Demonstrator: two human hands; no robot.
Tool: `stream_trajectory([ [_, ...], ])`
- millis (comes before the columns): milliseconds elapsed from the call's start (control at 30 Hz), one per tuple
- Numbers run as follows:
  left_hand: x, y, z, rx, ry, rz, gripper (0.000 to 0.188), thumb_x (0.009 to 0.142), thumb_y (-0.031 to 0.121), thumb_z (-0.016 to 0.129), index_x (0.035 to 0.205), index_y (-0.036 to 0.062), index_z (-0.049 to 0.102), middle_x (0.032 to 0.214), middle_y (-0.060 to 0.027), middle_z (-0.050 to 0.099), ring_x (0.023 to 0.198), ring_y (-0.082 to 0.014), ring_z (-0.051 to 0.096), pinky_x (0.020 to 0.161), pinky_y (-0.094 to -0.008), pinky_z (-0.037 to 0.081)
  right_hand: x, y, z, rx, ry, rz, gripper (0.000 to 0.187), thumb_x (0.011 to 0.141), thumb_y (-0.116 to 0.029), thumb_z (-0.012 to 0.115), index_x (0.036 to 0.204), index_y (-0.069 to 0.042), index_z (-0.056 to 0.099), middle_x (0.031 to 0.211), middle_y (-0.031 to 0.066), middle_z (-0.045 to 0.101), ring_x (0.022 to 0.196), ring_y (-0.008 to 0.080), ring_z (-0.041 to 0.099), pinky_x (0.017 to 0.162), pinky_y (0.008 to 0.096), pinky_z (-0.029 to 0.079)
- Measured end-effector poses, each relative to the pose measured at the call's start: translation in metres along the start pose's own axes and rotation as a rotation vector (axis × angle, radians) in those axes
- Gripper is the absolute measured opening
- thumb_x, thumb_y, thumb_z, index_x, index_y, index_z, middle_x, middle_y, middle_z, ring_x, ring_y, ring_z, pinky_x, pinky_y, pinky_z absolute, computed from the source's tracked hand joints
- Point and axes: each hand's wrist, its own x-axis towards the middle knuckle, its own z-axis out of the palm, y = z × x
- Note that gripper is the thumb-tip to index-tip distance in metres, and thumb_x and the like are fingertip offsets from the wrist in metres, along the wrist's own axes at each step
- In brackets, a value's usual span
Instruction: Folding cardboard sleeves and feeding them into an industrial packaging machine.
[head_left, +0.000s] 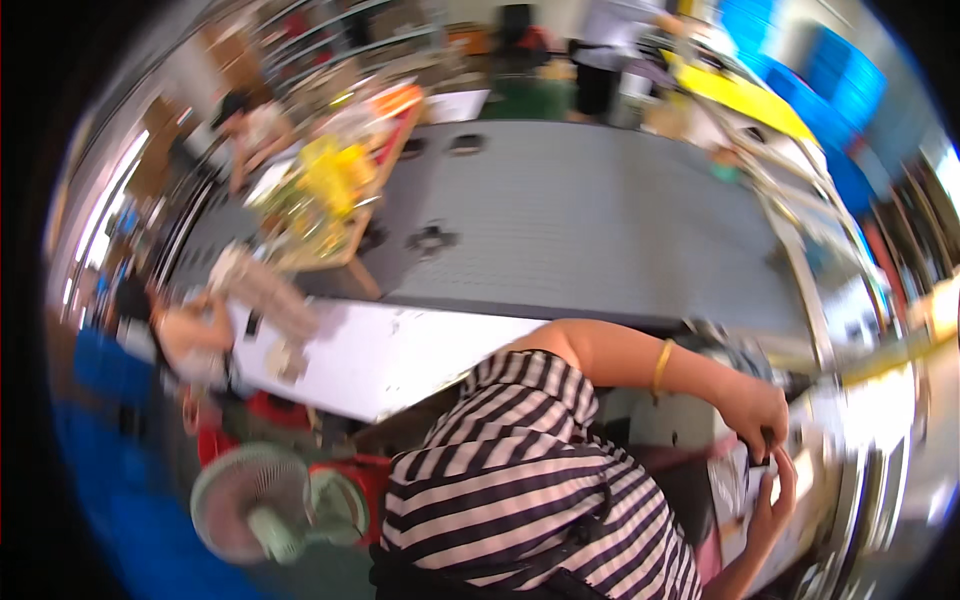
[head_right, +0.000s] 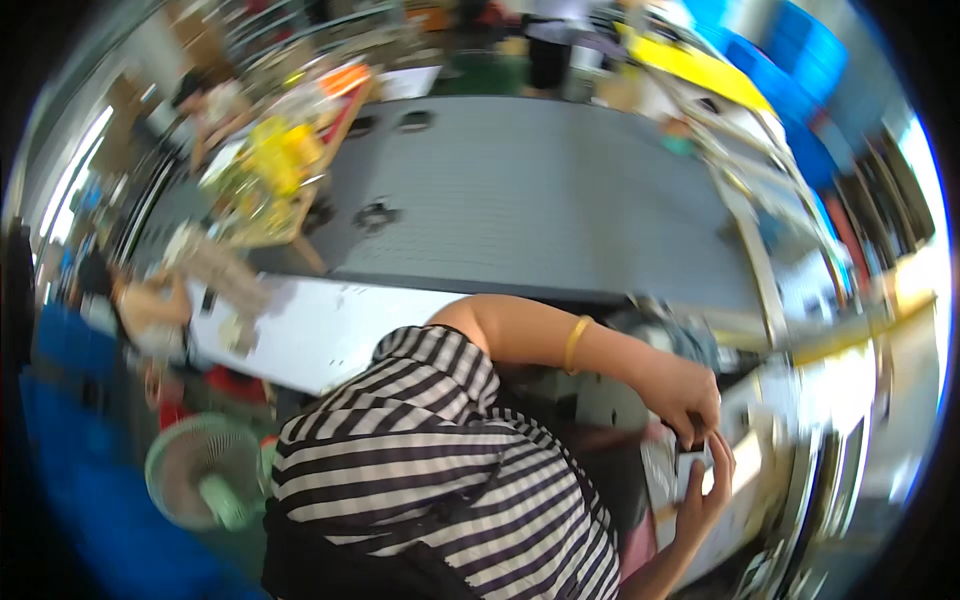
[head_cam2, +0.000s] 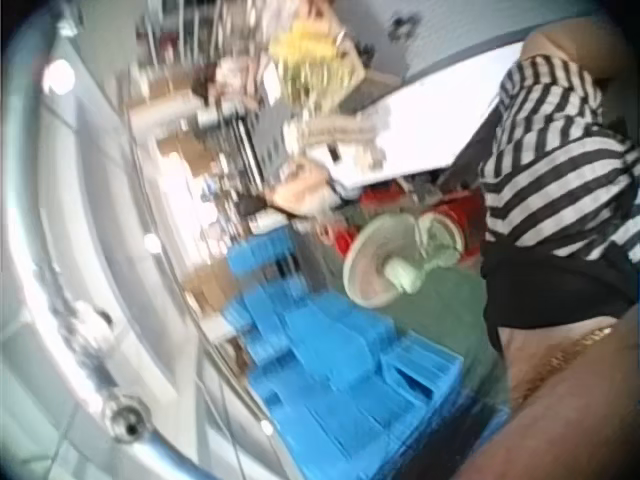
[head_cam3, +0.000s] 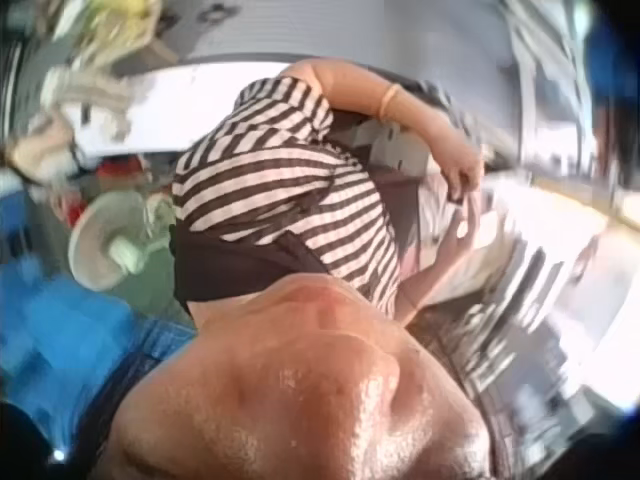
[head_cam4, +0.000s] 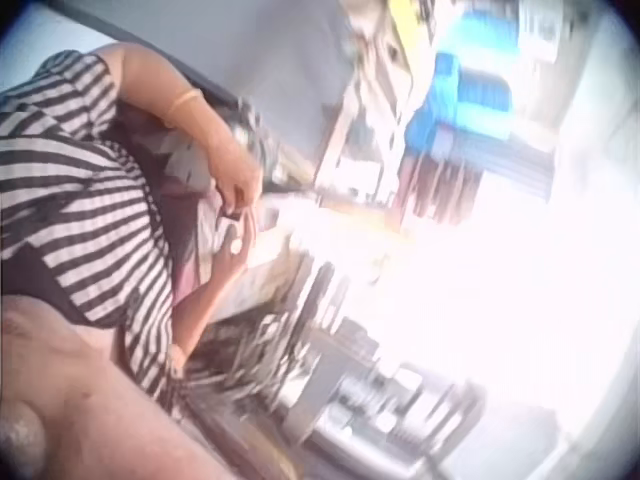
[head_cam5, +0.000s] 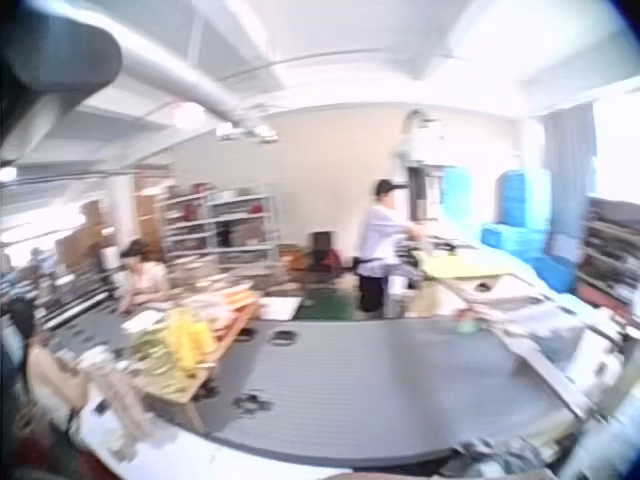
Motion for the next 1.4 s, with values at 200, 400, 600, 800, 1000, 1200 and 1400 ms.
stream_trajectory([
  [200,0.090,0.036,0.056,-0.083,-0.178,0.094,0.019,0.081,0.023,0.072,0.087,0.0046,0.070,0.080,-0.0119,0.068,0.075,-0.0288,0.065,0.069,-0.0378,0.050,-0.108,0.028,-0.045,0.206,0.170,0.290,0.031,0.089,-0.006,0.060,0.118,0.002,0.062,0.116,0.0131,0.065,0.112,0.0233,0.059,0.100,0.0338,0.042],
  [400,0.175,0.050,0.108,-0.249,-0.569,0.059,0.016,0.085,0.019,0.072,0.093,0.0057,0.071,0.090,-0.0085,0.068,0.086,-0.0238,0.063,0.078,-0.0351,0.049,-0.170,0.028,-0.093,0.385,0.411,0.405,0.035,0.087,-0.013,0.066,0.120,0.000,0.063,0.113,0.0100,0.066,0.107,0.0191,0.060,0.096,0.0313,0.044],
  [600,0.225,0.005,0.159,-0.099,-0.516,0.075,0.024,0.074,0.020,0.082,0.093,0.0105,0.071,0.106,-0.0067,0.064,0.108,-0.0278,0.056,0.094,-0.0417,0.043,-0.183,0.063,-0.141,-0.075,0.650,0.291,0.048,0.078,-0.019,0.076,0.120,-0.004,0.062,0.109,0.0087,0.066,0.106,0.0271,0.057,0.093,0.0372,0.045],
  [800,0.305,-0.039,0.193,-0.084,-0.205,0.134,0.043,0.070,0.012,0.084,0.110,0.0088,0.066,0.111,-0.0066,0.063,0.117,-0.0254,0.053,0.099,-0.0394,0.043,-0.163,0.128,-0.226,-0.422,0.669,0.202,0.054,0.078,-0.024,0.076,0.126,-0.006,0.059,0.105,0.0090,0.068,0.105,0.0284,0.057,0.095,0.0401,0.042],
  [1000,0.462,-0.124,0.219,-0.431,-0.159,-0.134,0.045,0.082,0.003,0.074,0.124,0.0047,0.057,0.115,-0.0117,0.065,0.097,-0.0149,0.064,0.080,-0.0260,0.053,-0.120,0.256,-0.354,0.281,0.632,0.431,0.056,0.088,-0.017,0.071,0.137,-0.003,0.047,0.105,0.0078,0.066,0.096,0.0146,0.061,0.086,0.0288,0.049],
  [1200,0.562,-0.122,0.204,-0.054,-0.123,0.065,0.072,0.079,0.018,0.081,0.140,0.0081,0.043,0.113,-0.0132,0.066,0.097,-0.0153,0.065,0.082,-0.0298,0.053,-0.086,0.297,-0.440,-0.273,0.659,0.231,0.056,0.090,-0.020,0.070,0.138,-0.006,0.046,0.113,0.0097,0.066,0.101,0.0147,0.063,0.089,0.0280,0.050],
  [1400,0.498,-0.106,0.195,0.017,0.105,0.109,0.084,0.069,0.035,0.087,0.138,0.0099,0.047,0.122,-0.0169,0.061,0.112,-0.0272,0.058,0.096,-0.0383,0.045,-0.084,0.244,-0.386,0.045,1.149,0.035,0.038,0.099,-0.032,0.051,0.126,-0.005,0.055,0.112,0.0099,0.065,0.106,0.0173,0.059,0.096,0.0333,0.046],
])
